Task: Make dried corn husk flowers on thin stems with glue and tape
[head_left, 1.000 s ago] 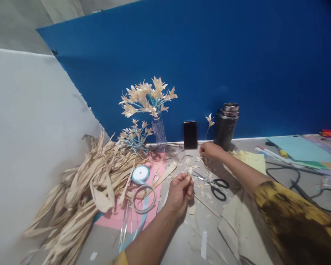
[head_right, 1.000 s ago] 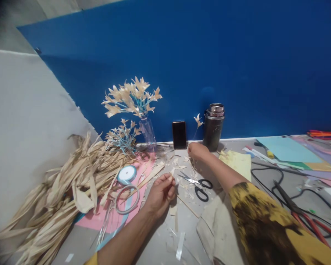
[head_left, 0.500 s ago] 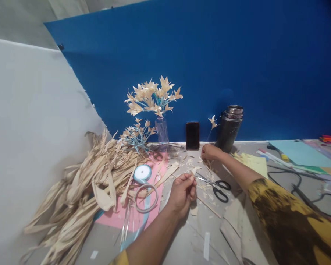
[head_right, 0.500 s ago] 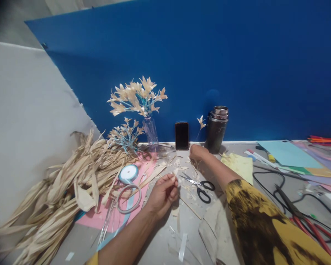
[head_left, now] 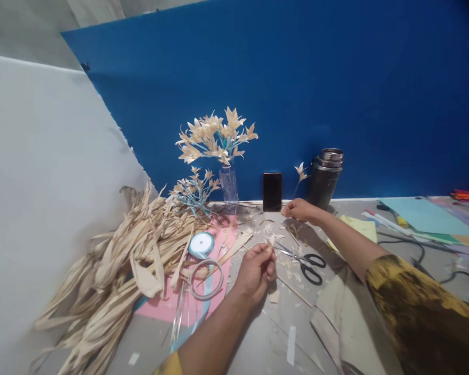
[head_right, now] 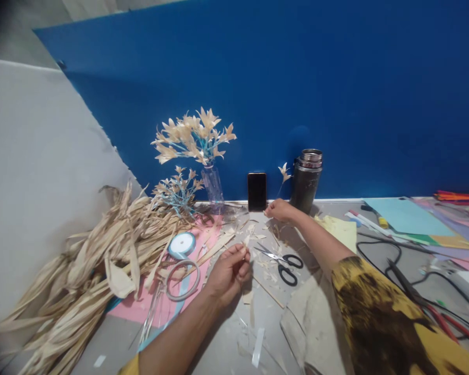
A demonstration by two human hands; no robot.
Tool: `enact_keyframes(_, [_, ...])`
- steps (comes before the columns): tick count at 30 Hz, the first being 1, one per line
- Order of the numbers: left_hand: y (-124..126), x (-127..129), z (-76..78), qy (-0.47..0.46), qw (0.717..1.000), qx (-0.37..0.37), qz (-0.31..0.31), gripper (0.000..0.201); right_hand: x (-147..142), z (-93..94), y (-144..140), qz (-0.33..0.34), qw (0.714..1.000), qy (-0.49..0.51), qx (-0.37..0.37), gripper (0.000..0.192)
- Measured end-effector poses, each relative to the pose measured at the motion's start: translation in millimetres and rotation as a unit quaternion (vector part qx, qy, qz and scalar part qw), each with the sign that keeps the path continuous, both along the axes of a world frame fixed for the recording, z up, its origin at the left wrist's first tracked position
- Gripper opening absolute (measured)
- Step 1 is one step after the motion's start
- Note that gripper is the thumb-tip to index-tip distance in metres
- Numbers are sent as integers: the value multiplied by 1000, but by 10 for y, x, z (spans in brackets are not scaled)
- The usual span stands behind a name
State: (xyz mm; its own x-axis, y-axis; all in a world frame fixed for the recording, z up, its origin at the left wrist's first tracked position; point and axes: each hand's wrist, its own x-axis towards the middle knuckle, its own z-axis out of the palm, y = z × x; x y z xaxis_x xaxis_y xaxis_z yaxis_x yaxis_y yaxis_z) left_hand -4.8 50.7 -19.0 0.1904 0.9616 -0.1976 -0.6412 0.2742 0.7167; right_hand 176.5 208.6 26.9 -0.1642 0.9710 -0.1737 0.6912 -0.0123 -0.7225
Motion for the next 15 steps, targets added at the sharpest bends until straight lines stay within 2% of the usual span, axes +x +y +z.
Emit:
enact_keyframes(4, [14, -35, 44, -40, 999, -6, 0, 43, -5, 239, -421, 20, 992, 120, -29, 16])
enact_keyframes(7, [-47, -23, 116, -74, 997, -9, -16, 41, -22, 283, -888, 31, 980, 195, -30, 20])
enact_keyframes(11, [-163, 30, 169, -86, 992, -11, -93, 36, 9, 148, -1432, 47, 948, 313, -26, 29])
enact_keyframes(15, [-217, 70, 143, -67, 990, -6, -121, 34, 82, -45, -1647, 35, 935, 352, -16, 35])
